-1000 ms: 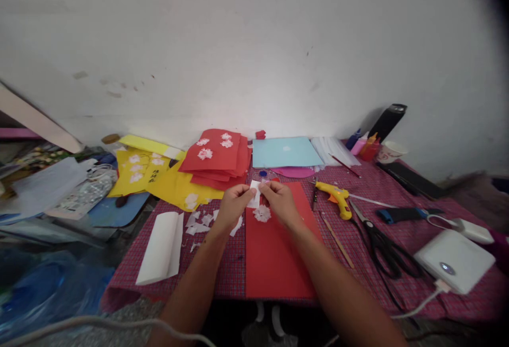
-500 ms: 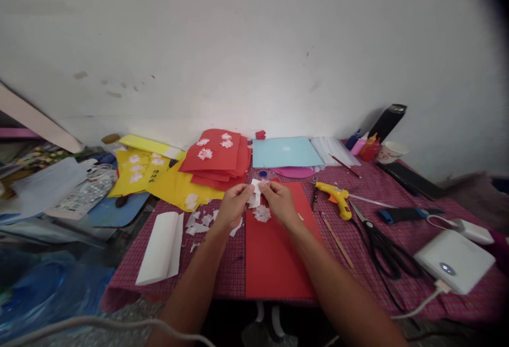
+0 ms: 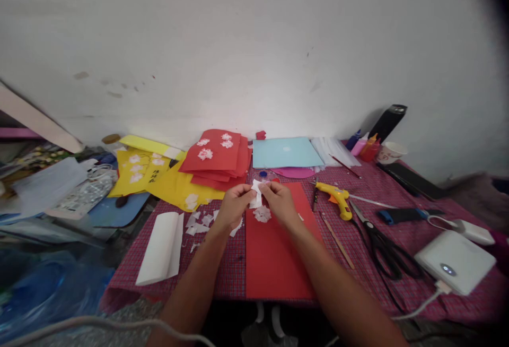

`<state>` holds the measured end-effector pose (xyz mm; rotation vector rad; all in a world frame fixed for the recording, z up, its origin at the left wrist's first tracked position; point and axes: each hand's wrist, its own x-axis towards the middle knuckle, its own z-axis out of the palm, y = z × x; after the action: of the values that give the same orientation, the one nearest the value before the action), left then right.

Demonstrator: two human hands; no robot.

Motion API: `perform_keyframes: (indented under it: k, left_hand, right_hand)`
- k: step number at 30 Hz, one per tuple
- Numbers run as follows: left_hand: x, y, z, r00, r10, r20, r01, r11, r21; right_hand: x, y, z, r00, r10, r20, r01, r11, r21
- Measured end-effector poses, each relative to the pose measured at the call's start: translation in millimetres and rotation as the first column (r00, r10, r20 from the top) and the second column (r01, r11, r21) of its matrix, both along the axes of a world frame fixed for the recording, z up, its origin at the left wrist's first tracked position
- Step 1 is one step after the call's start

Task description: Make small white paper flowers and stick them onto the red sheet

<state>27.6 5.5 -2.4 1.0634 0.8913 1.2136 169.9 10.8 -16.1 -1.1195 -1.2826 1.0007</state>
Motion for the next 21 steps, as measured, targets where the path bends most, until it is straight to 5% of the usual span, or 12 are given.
perform_keyframes:
  k: [5,9,14,21]
  left_hand:
    - [1,-1,0.6,0.999,-0.017,0.029,0.019,0.998,-0.054]
    - [2,-2,3.0,1.0,0.01,-0.002,-0.01,0.995,-0.103]
    - [1,-1,1.1,0.999,0.017,-0.035,-0.02,0.996,-0.082]
    - [-2,-2,-0.3,0.963,0.132,-0.235,-0.091,0.98,0.176]
  right_hand:
    - [-1,0,0.9,1.0,-0.015,0.0,0.015,1.0,0.023]
    - [-1,-4,6.2,0.99,-0.141,-0.016,0.142,0.977,0.158]
    - [0,-11,12.4,0.953,-0.18,0.242,0.081,0.927,0.367]
    - [-1,-8,7.1,0.925,-0.162,0.343,0.038,0.939,0.343]
